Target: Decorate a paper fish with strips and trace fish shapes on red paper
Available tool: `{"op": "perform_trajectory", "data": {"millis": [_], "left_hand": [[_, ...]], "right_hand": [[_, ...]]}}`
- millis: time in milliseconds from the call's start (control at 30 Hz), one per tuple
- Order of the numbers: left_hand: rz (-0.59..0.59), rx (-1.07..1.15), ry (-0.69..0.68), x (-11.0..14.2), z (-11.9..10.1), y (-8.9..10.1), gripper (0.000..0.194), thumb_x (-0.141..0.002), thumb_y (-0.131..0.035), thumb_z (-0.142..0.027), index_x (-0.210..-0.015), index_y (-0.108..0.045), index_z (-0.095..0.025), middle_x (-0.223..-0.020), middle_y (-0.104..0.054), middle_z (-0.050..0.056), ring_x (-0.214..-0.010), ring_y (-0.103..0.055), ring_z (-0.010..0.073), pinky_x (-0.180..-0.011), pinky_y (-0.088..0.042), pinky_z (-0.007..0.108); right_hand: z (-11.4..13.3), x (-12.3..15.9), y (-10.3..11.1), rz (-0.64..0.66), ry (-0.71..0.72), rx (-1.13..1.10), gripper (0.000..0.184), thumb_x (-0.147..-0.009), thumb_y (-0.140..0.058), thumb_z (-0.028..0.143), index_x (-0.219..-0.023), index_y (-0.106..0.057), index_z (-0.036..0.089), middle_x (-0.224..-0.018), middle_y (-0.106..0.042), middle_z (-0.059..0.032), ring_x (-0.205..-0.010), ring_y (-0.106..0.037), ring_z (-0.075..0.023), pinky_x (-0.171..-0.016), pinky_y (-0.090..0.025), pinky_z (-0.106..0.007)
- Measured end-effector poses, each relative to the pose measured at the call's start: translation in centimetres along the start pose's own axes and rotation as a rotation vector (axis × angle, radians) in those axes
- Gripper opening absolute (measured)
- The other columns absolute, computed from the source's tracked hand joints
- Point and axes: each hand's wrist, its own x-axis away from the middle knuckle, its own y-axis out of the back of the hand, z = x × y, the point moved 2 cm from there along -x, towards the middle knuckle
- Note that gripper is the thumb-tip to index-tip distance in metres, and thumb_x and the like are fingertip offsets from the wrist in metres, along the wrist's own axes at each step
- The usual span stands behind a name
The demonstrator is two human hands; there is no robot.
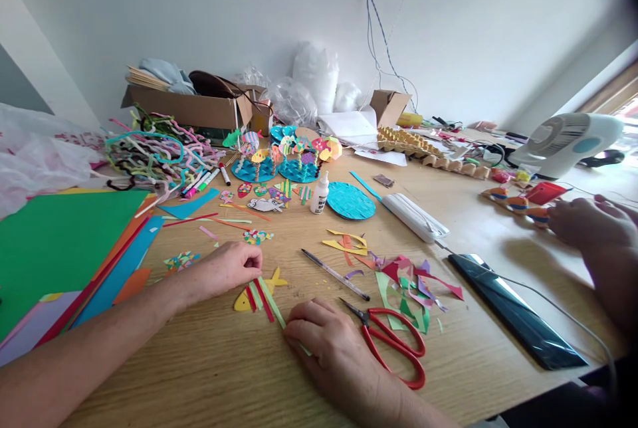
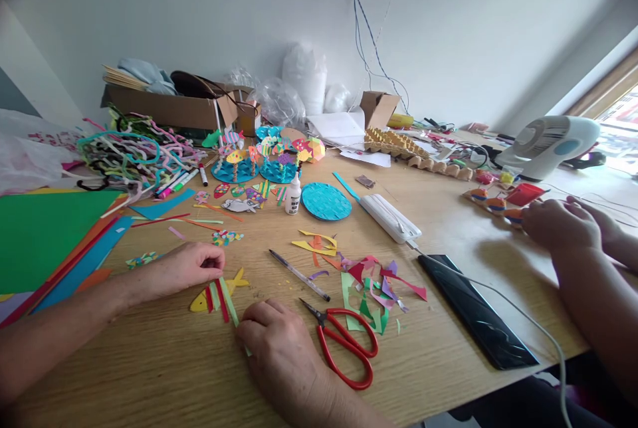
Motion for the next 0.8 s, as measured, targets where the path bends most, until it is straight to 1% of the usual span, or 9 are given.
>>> {"op": "perform_trajectory", "data": {"millis": [433,800], "left_hand": [[0.002,-0.001,-0.024,-0.23,0.31,-0.23,0.007,-0.067,-0.05,-0.021,-0.062,-0.054,-0.019,-0.059,-0.054,-0.004,-0.059,-0.05,0.0127,-0.052,-0.031,0.022],[0.003,0.006,-0.041,-0.11,0.36,-0.26,0.008,-0.068,-0.049,-0.023,-0.063,-0.054,-0.019,-0.061,-0.054,-0.004,-0.059,-0.049,0.0132,-0.052,-0.031,0.022]], "right_hand": [[0.03,0.0,-0.12,0.01,0.009,0.01,0.015,-0.082,-0.055,0.007,-0.08,-0.064,0.018,-0.087,-0.063,-0.0012,-0.076,-0.053,-0.0135,-0.068,-0.042,-0.021],[0.11,-0.13,-0.01,0.02,-0.005,0.025,0.017,-0.085,-0.052,0.01,-0.08,-0.065,0.019,-0.088,-0.063,-0.0011,-0.076,-0.053,-0.0133,-0.069,-0.042,-0.021]]}}
